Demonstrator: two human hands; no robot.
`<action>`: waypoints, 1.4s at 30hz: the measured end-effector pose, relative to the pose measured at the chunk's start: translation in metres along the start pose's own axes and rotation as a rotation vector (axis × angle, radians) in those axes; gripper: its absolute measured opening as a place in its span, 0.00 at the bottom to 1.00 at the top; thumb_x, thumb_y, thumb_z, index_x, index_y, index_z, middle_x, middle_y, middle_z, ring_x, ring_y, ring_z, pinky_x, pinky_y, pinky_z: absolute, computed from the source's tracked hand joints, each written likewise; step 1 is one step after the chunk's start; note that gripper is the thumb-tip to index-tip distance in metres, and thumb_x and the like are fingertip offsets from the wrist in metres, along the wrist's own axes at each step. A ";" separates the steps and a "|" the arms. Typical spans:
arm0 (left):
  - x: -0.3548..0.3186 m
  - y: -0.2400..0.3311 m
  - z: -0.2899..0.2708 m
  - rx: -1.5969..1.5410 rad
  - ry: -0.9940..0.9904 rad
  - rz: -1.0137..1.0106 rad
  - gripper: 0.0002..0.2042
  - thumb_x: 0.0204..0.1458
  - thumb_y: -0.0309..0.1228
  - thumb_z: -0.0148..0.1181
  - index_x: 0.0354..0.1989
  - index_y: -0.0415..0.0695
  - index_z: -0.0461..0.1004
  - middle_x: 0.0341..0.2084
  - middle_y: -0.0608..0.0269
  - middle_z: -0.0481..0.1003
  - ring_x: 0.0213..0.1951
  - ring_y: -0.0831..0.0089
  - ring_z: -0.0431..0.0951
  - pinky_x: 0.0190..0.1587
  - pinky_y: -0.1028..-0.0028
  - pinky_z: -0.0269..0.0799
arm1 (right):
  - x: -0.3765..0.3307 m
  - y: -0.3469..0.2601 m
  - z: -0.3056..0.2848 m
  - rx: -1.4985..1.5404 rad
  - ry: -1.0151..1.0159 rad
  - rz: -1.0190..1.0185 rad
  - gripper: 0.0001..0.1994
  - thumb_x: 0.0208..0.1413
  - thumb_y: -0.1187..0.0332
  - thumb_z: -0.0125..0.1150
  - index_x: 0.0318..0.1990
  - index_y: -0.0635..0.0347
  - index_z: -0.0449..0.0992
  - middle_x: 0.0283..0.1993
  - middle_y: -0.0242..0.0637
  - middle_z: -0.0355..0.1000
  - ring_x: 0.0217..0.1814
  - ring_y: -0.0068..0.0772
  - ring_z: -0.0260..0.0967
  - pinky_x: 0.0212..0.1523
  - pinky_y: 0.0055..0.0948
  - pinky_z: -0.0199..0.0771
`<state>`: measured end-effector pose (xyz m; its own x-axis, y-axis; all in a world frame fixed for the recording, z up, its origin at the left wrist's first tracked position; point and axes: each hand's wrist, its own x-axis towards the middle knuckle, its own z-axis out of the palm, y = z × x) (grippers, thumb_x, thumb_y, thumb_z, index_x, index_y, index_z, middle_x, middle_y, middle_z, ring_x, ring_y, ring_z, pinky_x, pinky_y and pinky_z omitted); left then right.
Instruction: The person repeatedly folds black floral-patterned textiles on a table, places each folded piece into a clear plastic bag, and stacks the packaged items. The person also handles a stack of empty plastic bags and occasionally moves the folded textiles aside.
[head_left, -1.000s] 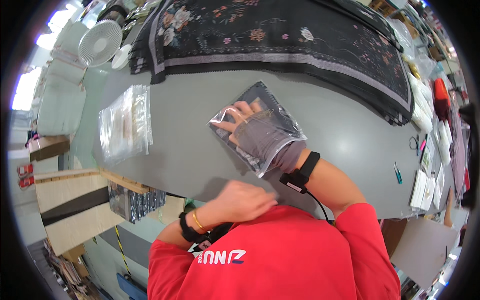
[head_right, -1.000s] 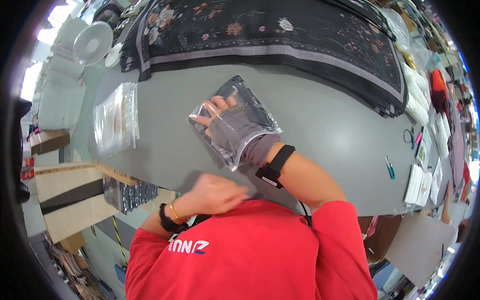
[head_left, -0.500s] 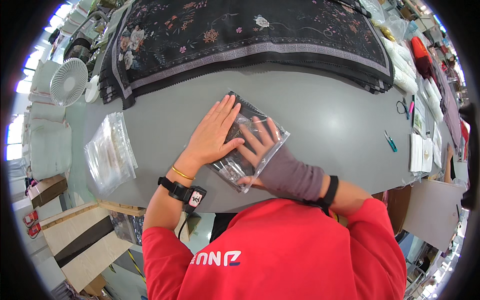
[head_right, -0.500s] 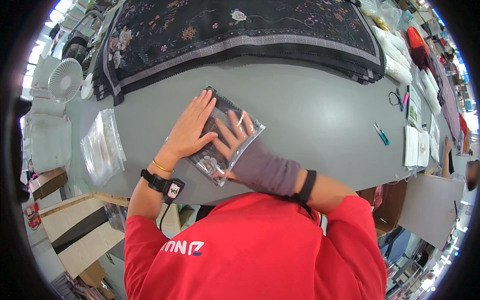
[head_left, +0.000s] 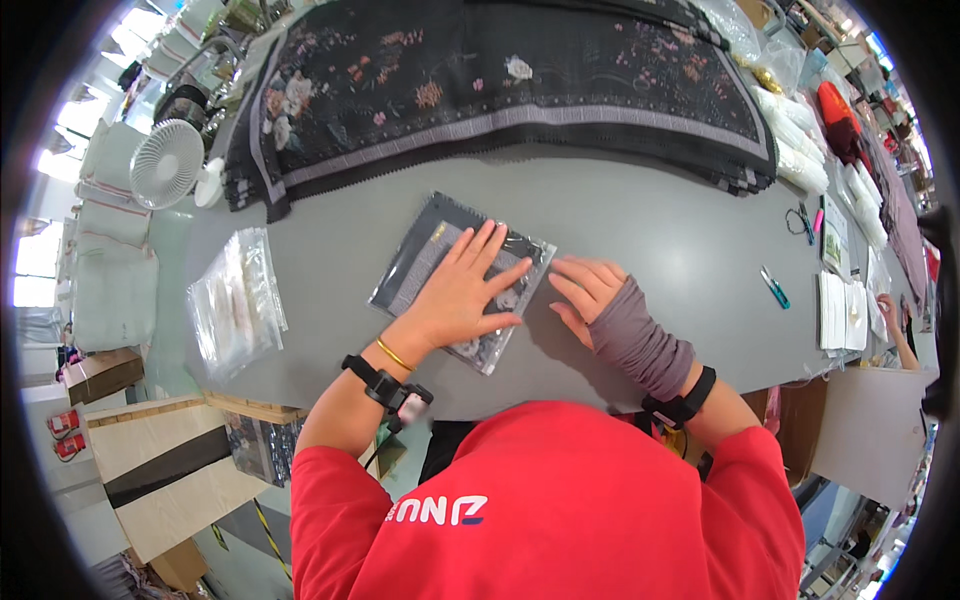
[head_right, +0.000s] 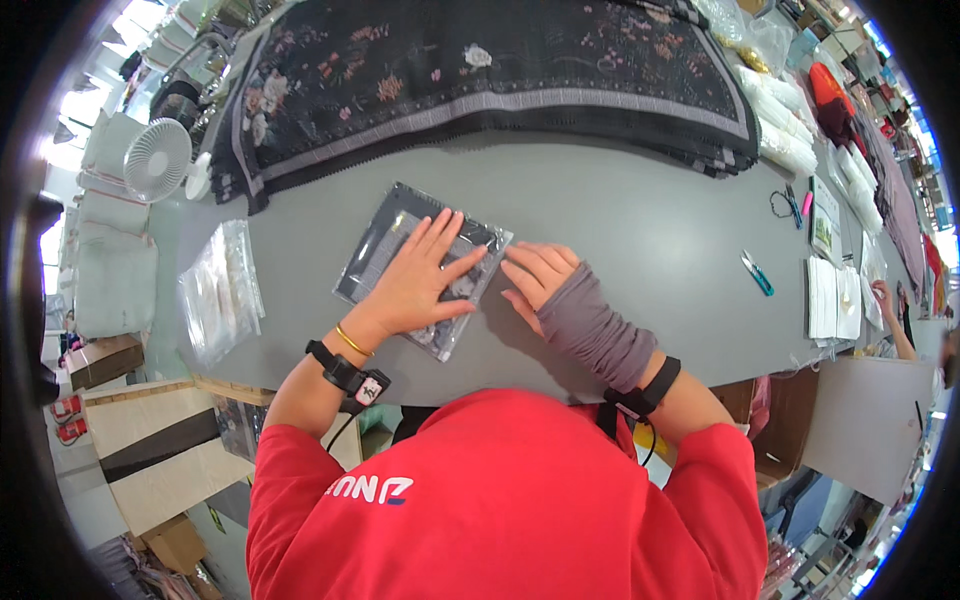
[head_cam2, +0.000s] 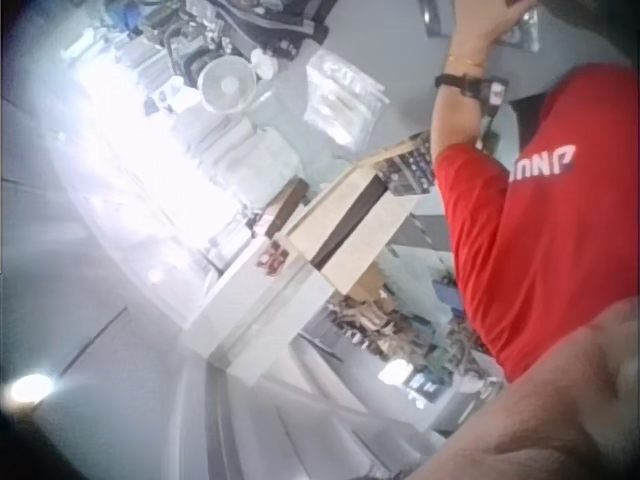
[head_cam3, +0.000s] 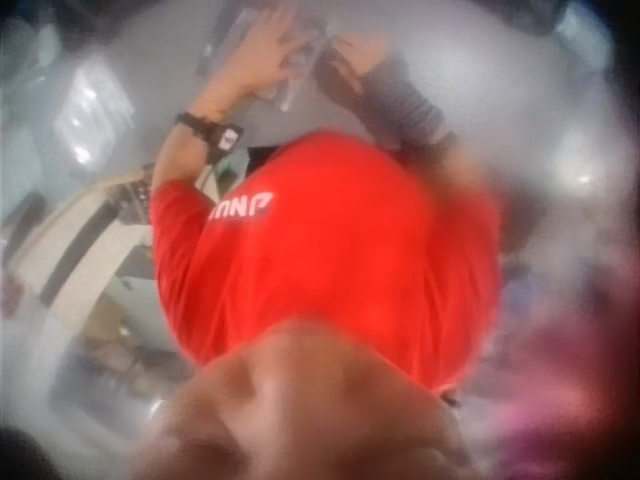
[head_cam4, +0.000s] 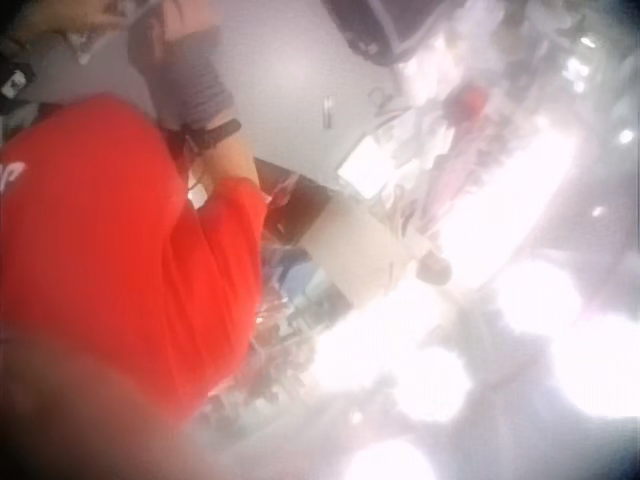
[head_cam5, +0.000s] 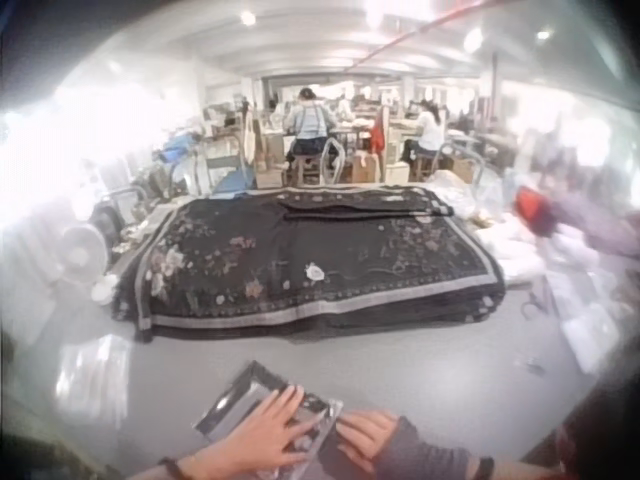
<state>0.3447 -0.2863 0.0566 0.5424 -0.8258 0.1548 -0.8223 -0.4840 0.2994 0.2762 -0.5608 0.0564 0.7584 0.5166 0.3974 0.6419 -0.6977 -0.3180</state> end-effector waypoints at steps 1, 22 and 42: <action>0.001 0.003 -0.003 0.023 0.028 0.031 0.36 0.60 0.50 0.65 0.70 0.38 0.68 0.76 0.35 0.54 0.78 0.41 0.53 0.79 0.50 0.48 | 0.000 0.003 -0.001 0.023 -0.056 0.007 0.30 0.55 0.65 0.73 0.64 0.66 0.73 0.70 0.54 0.70 0.74 0.58 0.67 0.73 0.52 0.69; -0.099 0.072 0.012 0.043 0.170 0.015 0.08 0.50 0.28 0.67 0.34 0.41 0.75 0.34 0.60 0.74 0.38 0.62 0.79 0.37 0.68 0.78 | 0.025 -0.052 0.061 0.089 -0.057 -0.604 0.05 0.52 0.65 0.60 0.33 0.51 0.73 0.36 0.30 0.68 0.43 0.32 0.71 0.51 0.34 0.69; -0.035 -0.008 -0.137 0.159 0.366 -0.333 0.13 0.63 0.30 0.60 0.53 0.39 0.77 0.45 0.53 0.76 0.49 0.51 0.78 0.51 0.58 0.76 | 0.036 -0.060 -0.028 0.552 -0.279 0.392 0.10 0.66 0.65 0.67 0.39 0.64 0.81 0.31 0.43 0.79 0.31 0.36 0.77 0.36 0.34 0.76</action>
<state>0.3559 -0.2142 0.1775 0.7806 -0.4775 0.4034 -0.5952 -0.7648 0.2465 0.2618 -0.5139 0.1138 0.8973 0.4390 -0.0451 0.2252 -0.5435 -0.8087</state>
